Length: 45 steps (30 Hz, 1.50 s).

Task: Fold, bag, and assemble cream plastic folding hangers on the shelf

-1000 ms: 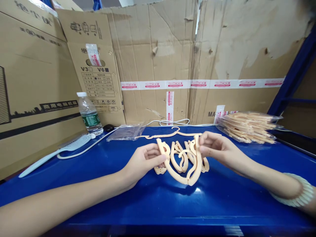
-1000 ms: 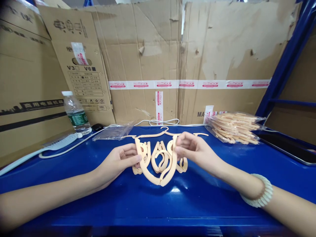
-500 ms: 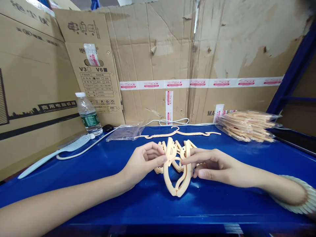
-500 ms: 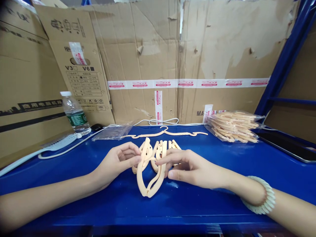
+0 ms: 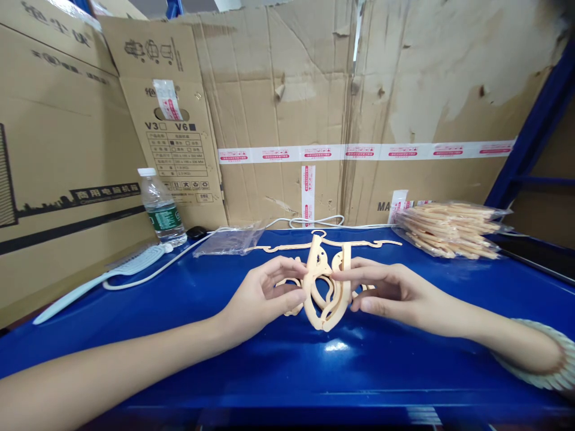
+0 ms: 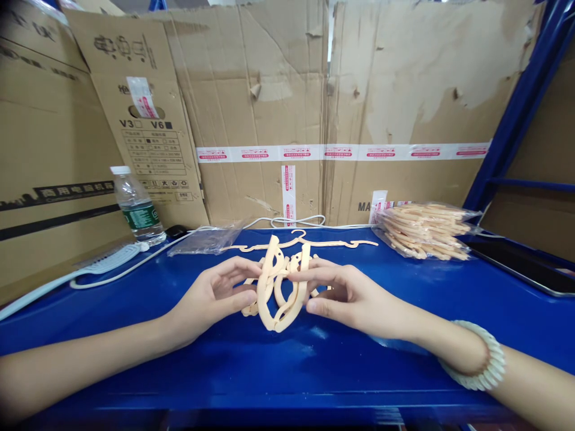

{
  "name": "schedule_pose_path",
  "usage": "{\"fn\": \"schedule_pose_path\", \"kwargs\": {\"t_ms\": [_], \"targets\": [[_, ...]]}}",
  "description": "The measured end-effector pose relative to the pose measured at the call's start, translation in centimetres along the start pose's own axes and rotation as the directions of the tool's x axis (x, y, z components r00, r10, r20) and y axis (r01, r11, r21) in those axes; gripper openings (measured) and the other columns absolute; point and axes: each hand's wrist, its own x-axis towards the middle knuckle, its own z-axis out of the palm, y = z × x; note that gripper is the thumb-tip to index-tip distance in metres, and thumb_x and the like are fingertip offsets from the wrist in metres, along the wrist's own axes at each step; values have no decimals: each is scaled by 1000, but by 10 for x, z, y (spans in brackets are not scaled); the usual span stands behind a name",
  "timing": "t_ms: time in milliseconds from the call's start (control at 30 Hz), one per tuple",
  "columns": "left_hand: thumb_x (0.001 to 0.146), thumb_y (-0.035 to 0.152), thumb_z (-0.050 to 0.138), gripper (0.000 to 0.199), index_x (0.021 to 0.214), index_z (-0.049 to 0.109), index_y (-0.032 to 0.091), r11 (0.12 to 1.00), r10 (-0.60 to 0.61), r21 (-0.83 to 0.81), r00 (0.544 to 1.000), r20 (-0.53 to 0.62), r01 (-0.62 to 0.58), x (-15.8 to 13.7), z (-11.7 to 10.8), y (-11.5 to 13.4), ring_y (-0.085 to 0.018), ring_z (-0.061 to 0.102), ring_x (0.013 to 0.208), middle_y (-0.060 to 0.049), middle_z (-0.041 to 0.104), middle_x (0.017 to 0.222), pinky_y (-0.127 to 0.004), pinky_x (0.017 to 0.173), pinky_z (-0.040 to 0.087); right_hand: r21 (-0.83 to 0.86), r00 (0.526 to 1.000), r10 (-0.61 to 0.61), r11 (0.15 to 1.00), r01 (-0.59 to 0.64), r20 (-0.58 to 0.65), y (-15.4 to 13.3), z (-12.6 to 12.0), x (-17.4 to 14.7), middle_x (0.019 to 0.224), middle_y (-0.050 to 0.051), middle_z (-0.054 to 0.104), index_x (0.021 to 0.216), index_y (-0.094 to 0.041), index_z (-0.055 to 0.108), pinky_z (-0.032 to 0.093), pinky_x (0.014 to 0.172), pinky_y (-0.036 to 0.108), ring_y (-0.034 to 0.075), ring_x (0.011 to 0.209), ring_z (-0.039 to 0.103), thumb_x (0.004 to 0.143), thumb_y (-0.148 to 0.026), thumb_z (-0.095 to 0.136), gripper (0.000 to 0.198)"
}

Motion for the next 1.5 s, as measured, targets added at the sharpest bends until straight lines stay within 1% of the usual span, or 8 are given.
{"fn": "schedule_pose_path", "kwargs": {"t_ms": [300,567,967,1100,1267,1367,1433,1500], "targets": [[82,20,68,35,116,61,20,999,-48,26,983,178,44,-1,0,1,-25,57,117,-10,52,133,-44,102,46,42,998,-52,998,50,47,-4,0,0,146,6,37,134,-33,51,49,97,40,25,122,52,87,-31,63,48],[81,18,68,31,112,65,20,997,-64,40,991,119,59,0,0,9,-25,61,113,-9,56,131,-44,102,46,-58,997,-59,996,61,46,-6,-1,-5,151,5,36,139,-34,45,42,105,46,27,130,44,88,-32,62,53],[81,19,66,29,109,68,22,998,-18,55,986,164,9,-5,6,10,-27,47,127,-9,41,138,-43,102,48,-134,994,-33,990,47,106,-9,-3,-7,156,4,27,142,-36,40,41,105,46,29,134,40,89,-35,60,57],[81,19,65,30,110,67,23,998,-2,61,985,173,-9,-5,6,11,-25,50,121,-8,44,125,-44,98,51,-138,994,-27,989,42,104,-9,-4,-8,155,3,30,142,-38,40,42,103,47,29,132,43,89,-36,60,56],[83,17,62,32,115,65,24,998,17,55,976,219,-29,-5,2,7,-25,47,125,-8,46,130,-44,106,43,-117,996,-40,992,50,83,-11,-4,-6,154,3,31,141,-34,43,43,103,47,29,133,41,88,-36,61,56],[83,17,62,34,116,63,23,993,59,87,980,192,-77,-5,0,9,-25,48,126,-8,52,130,-43,107,42,-75,1000,-20,997,21,7,-11,-9,-3,145,5,46,136,-31,50,48,98,46,28,123,52,87,-39,62,52],[83,17,62,32,114,64,23,988,90,118,989,117,-104,-4,-1,10,-25,49,124,-8,55,128,-41,106,42,-101,986,-3,995,-14,-165,-9,-19,-1,131,6,60,126,-28,61,50,95,46,28,113,60,85,-44,62,44],[82,19,63,28,109,66,21,984,99,144,995,29,-102,-3,-4,10,-25,52,120,-8,59,124,-39,102,45,-173,916,-18,983,-57,-400,-6,-34,1,112,7,70,108,-25,72,51,92,45,28,105,63,83,-49,62,36]]}}
